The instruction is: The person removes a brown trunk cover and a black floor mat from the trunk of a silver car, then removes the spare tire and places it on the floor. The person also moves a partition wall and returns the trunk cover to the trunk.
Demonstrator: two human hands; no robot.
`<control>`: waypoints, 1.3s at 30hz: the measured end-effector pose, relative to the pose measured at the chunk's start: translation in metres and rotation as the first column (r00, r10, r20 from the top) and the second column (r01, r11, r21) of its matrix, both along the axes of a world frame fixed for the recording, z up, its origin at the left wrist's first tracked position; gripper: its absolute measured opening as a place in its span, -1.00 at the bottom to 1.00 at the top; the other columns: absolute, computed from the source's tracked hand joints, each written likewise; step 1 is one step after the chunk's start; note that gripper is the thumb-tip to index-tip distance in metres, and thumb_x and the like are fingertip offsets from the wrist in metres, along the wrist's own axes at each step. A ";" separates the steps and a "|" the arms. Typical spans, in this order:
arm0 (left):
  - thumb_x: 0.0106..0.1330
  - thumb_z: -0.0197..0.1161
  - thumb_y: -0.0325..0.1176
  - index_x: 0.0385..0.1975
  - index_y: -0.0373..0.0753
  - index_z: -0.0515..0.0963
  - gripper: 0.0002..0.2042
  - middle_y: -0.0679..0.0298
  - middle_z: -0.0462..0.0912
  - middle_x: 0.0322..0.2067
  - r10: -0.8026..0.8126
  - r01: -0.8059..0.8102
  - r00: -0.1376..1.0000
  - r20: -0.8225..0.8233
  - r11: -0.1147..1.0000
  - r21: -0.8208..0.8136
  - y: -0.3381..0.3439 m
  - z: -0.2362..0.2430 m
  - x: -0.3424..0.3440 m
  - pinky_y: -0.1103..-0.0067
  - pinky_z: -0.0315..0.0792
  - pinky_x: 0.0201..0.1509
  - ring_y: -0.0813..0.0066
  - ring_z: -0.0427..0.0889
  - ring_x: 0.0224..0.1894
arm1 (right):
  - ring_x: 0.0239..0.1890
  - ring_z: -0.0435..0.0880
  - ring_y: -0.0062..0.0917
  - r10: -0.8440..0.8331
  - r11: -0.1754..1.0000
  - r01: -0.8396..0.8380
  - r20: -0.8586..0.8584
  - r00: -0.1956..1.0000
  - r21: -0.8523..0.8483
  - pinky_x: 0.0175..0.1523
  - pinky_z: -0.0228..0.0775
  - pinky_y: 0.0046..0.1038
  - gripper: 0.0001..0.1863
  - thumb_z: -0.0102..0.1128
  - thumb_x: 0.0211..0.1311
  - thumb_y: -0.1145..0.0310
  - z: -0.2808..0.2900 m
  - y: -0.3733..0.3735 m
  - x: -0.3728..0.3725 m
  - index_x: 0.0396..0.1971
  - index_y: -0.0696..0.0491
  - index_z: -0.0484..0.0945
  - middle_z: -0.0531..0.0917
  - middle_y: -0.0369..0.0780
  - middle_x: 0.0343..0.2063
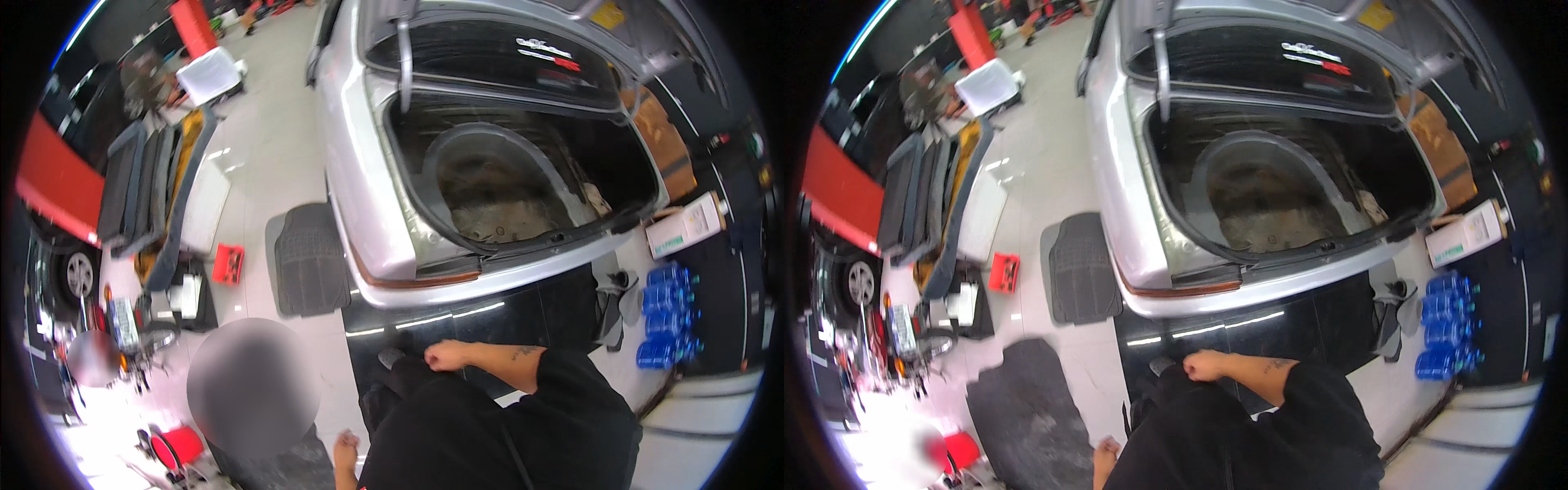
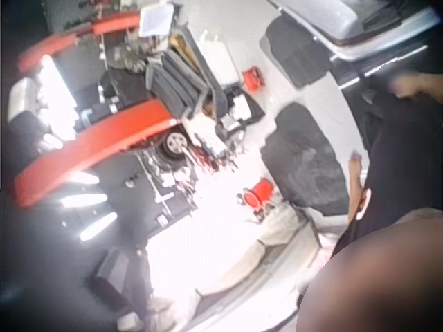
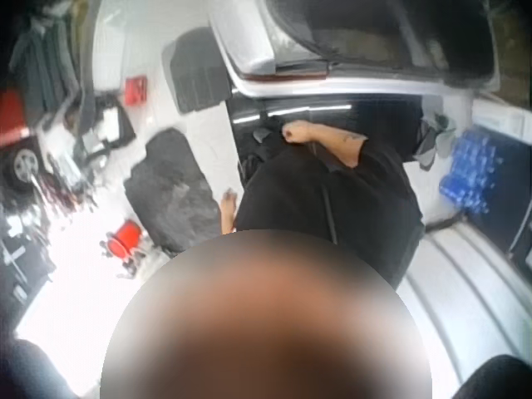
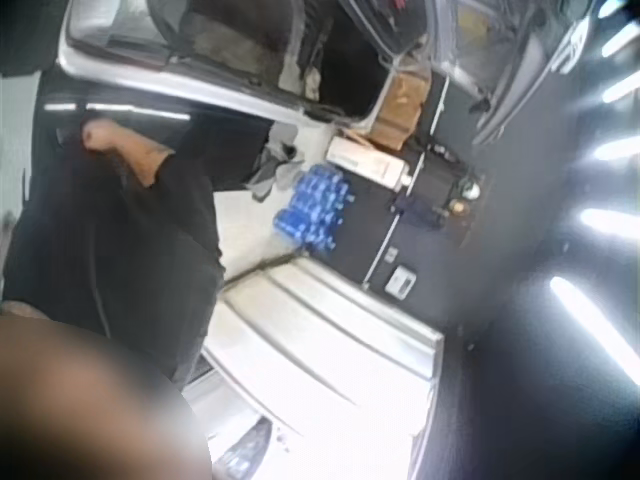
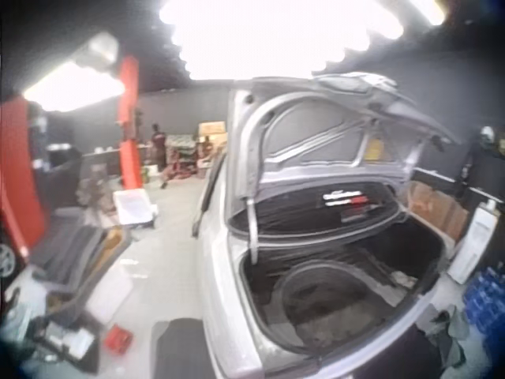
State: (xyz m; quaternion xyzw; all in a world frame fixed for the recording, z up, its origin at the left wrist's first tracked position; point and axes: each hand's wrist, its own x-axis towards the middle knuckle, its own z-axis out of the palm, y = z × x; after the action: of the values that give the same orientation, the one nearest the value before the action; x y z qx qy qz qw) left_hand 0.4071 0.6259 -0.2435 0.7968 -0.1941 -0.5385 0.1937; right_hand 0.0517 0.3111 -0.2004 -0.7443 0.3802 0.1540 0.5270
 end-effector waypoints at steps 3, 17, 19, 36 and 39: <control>0.40 0.23 -0.48 0.17 -0.42 0.51 -0.64 0.15 0.71 -0.15 -0.137 0.148 0.986 -0.093 0.981 0.124 -0.013 -0.006 0.022 0.47 0.55 0.03 0.35 0.69 -0.09 | -0.33 0.74 -0.39 -0.213 0.872 0.294 -0.237 0.948 0.392 -0.28 0.56 -0.28 -0.73 0.31 0.18 0.41 0.001 0.035 -0.041 -0.10 0.04 0.60 0.72 -0.19 -0.35; 0.37 0.24 -0.36 0.06 -0.39 0.57 -0.66 0.01 0.70 -0.16 -0.478 0.479 0.878 0.033 0.877 -0.050 -0.201 -0.036 0.117 0.35 0.56 0.03 0.17 0.67 -0.04 | -0.30 0.70 -0.55 -0.761 0.618 0.763 -0.102 0.641 0.189 -0.15 0.56 -0.45 -0.54 0.22 0.16 0.59 0.074 0.254 0.006 0.12 0.09 0.60 0.71 -0.25 -0.33; 0.36 0.25 -0.34 0.05 -0.39 0.58 -0.67 -0.01 0.70 -0.16 -0.513 0.514 0.858 0.033 0.856 -0.055 -0.213 -0.034 0.116 0.33 0.56 0.03 0.14 0.67 -0.03 | -0.33 0.70 -0.53 -0.857 0.501 0.859 -0.075 0.509 0.102 -0.17 0.55 -0.44 -0.53 0.14 0.15 0.62 0.085 0.275 0.020 0.10 0.09 0.60 0.70 -0.25 -0.37; 0.32 0.27 -0.19 -0.08 -0.35 0.66 -0.65 -0.19 0.69 -0.16 -0.859 0.841 0.504 0.091 0.512 0.174 -0.155 -0.012 0.026 0.19 0.57 0.03 -0.08 0.65 0.03 | -0.02 0.72 0.00 -0.992 0.090 0.993 -0.097 0.083 -0.079 0.08 0.57 -0.12 -0.63 0.10 0.28 0.49 0.068 0.353 -0.024 0.08 0.16 0.58 0.75 0.03 -0.16; 0.32 0.27 -0.17 -0.10 -0.34 0.67 -0.65 -0.22 0.69 -0.16 -0.903 0.871 0.417 0.104 0.430 0.237 -0.131 0.016 0.003 0.16 0.57 0.03 -0.12 0.65 0.05 | -0.03 0.72 0.04 -0.957 0.063 0.994 -0.278 0.086 0.092 0.07 0.55 -0.08 -0.65 0.07 0.38 0.39 0.050 0.351 -0.079 0.10 0.14 0.58 0.75 0.06 -0.19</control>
State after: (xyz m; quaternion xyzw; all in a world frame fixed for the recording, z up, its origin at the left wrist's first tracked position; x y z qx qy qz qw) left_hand 0.4101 0.4951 -0.2274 0.6378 -0.5658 -0.4821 -0.2015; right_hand -0.0273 0.6621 -0.1501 -0.2053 0.7938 -0.1401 0.5551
